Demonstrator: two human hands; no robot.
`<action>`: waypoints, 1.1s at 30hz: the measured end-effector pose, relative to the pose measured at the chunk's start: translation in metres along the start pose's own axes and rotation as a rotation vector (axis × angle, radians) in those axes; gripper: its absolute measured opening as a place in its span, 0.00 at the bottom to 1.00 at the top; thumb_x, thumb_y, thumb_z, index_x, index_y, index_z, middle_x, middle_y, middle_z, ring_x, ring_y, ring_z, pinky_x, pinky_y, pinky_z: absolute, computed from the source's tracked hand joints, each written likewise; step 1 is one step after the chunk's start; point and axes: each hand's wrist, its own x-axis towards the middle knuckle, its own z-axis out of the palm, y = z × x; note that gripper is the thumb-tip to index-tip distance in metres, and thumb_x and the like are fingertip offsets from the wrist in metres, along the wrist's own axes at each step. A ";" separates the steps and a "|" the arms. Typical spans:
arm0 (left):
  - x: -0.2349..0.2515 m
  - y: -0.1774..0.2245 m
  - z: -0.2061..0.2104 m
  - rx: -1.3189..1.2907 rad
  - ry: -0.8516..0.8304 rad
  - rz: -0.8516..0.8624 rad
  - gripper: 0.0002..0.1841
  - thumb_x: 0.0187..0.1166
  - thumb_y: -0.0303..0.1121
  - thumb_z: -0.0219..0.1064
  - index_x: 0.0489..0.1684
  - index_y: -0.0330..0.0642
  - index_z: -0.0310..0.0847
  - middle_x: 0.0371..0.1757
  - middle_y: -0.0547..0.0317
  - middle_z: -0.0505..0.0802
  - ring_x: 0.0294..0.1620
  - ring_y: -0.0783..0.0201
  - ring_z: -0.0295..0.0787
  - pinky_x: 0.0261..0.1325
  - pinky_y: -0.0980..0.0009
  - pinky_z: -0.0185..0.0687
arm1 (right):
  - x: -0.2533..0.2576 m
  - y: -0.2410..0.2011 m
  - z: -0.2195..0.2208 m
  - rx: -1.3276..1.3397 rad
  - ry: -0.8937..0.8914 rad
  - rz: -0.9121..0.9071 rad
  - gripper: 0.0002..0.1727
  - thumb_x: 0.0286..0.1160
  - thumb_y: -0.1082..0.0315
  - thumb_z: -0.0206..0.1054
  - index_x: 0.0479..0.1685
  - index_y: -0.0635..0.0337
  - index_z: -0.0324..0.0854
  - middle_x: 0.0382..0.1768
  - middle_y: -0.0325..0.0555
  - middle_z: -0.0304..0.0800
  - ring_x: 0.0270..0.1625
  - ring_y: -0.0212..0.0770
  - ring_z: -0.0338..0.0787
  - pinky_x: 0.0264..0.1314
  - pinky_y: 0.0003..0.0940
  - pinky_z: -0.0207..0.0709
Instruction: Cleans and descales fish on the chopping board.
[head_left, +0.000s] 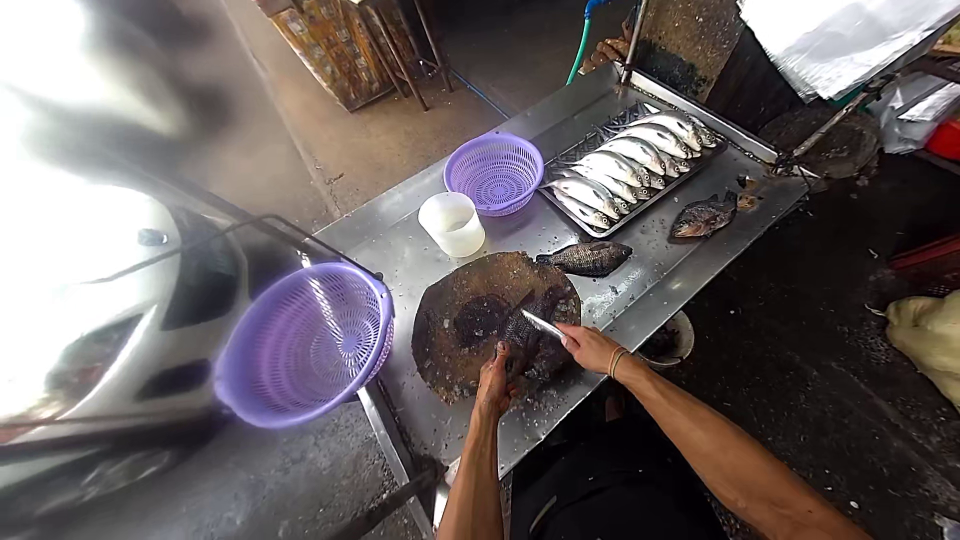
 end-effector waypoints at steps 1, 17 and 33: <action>0.001 -0.001 0.005 -0.013 0.001 0.022 0.27 0.89 0.61 0.49 0.36 0.46 0.74 0.13 0.63 0.71 0.07 0.68 0.59 0.08 0.72 0.62 | -0.001 -0.009 0.008 0.005 0.036 0.016 0.28 0.93 0.59 0.46 0.91 0.51 0.63 0.71 0.59 0.86 0.73 0.56 0.85 0.81 0.57 0.71; 0.003 0.008 0.036 0.081 0.399 0.334 0.39 0.92 0.63 0.34 0.33 0.39 0.83 0.24 0.54 0.84 0.21 0.60 0.80 0.25 0.59 0.77 | -0.038 -0.055 0.037 0.040 0.082 0.116 0.31 0.94 0.57 0.45 0.95 0.48 0.54 0.60 0.62 0.90 0.61 0.61 0.91 0.70 0.60 0.79; 0.000 0.022 0.039 -0.269 0.248 0.176 0.35 0.90 0.66 0.36 0.61 0.44 0.77 0.24 0.57 0.79 0.10 0.66 0.63 0.09 0.69 0.63 | -0.044 -0.026 -0.033 0.174 0.452 0.038 0.30 0.94 0.57 0.43 0.93 0.54 0.58 0.68 0.58 0.87 0.62 0.52 0.91 0.72 0.52 0.78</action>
